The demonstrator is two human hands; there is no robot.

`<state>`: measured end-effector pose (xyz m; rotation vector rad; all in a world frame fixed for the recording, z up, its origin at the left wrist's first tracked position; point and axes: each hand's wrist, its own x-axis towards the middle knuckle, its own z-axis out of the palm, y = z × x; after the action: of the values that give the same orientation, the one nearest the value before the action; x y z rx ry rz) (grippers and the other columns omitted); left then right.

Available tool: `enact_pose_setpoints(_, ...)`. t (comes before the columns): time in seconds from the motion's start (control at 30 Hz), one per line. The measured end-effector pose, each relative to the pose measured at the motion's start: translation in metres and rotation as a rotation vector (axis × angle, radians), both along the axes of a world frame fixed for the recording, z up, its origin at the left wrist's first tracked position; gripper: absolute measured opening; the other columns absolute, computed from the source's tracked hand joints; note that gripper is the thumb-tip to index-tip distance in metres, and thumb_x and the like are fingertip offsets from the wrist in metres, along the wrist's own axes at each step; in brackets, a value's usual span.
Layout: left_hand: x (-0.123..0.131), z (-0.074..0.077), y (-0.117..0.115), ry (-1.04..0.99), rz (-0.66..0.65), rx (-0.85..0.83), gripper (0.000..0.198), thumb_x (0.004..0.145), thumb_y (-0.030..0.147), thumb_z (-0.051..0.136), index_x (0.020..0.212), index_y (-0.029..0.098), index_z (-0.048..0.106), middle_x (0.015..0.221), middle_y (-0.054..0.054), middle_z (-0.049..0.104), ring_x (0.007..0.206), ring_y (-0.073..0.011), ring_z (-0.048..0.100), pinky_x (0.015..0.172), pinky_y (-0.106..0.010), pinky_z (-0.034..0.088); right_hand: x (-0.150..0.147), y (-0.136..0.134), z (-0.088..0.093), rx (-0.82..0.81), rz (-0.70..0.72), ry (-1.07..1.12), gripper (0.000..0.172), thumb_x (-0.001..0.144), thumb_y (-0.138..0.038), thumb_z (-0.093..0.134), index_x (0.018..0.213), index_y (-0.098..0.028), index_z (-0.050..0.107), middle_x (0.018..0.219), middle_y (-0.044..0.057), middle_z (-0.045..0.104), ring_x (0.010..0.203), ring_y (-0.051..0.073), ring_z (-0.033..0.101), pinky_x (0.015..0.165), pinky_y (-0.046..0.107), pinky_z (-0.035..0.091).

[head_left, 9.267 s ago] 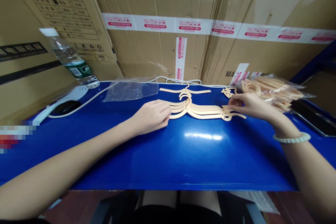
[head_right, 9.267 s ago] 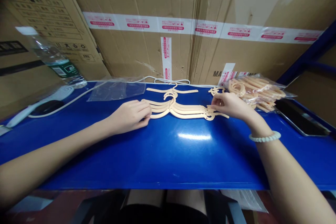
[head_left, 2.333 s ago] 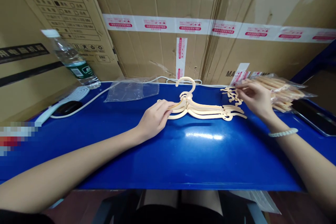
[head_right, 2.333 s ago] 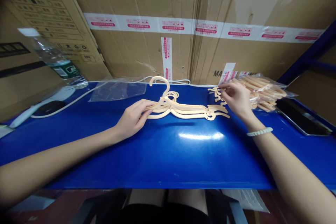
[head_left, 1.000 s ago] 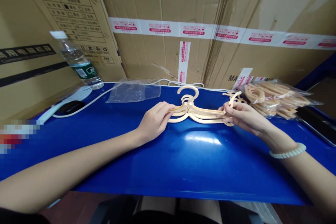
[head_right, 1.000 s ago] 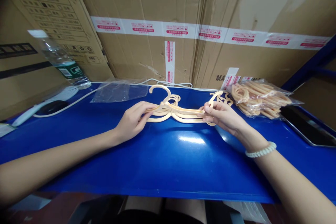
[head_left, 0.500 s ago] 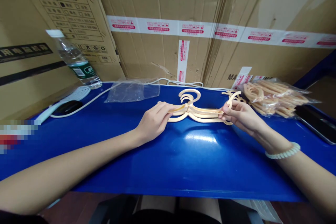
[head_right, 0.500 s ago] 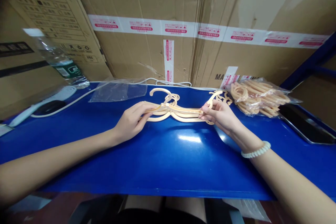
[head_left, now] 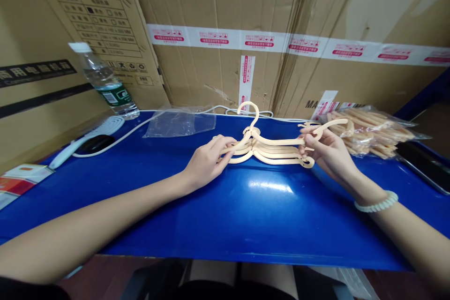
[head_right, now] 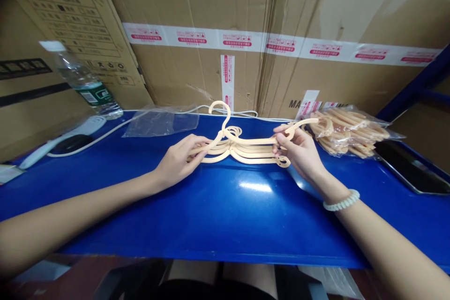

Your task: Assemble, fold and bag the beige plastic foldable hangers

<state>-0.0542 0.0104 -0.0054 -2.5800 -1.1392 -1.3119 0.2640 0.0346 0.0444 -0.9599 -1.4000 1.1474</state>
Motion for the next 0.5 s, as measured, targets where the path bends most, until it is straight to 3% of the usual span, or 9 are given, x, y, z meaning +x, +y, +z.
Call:
enact_pose_setpoints(0.1,-0.004,0.004,0.003,-0.001,-0.006,0.007,0.015,0.099,0.017,0.053,0.113,0.016,0.058,0.100,-0.007,0.066,0.089,-0.0172,0.065,0.077,-0.028,0.053,0.011,0.005,0.010,-0.014,-0.041,0.023,0.029,0.077,-0.047,0.081,0.097,-0.027,0.073,0.092,0.002,0.067,0.064,0.012,0.057,0.053,0.028,0.051)
enact_pose_setpoints(0.3,-0.021,0.027,0.010,0.208,-0.049,-0.038,0.009,0.099,0.021,0.053,0.096,0.016,0.060,0.091,-0.006,0.063,0.081,-0.0179,0.060,0.073,-0.029,0.048,0.051,0.017,0.035,-0.039,-0.105,-0.152,0.020,0.065,-0.038,0.087,0.079,-0.028,0.078,0.073,0.003,0.068,0.062,0.017,0.056,0.055,0.033,0.049)
enact_pose_setpoints(0.5,-0.031,0.040,0.009,0.530,-0.174,-0.103,0.012,0.098,0.022,0.054,0.092,0.018,0.063,0.090,-0.004,0.067,0.083,-0.0188,0.061,0.076,-0.029,0.045,0.077,0.024,0.045,-0.043,0.241,-0.790,0.034,0.064,-0.051,0.088,0.079,-0.021,0.081,0.079,0.009,0.075,0.070,0.022,0.064,0.066,0.035,0.052)
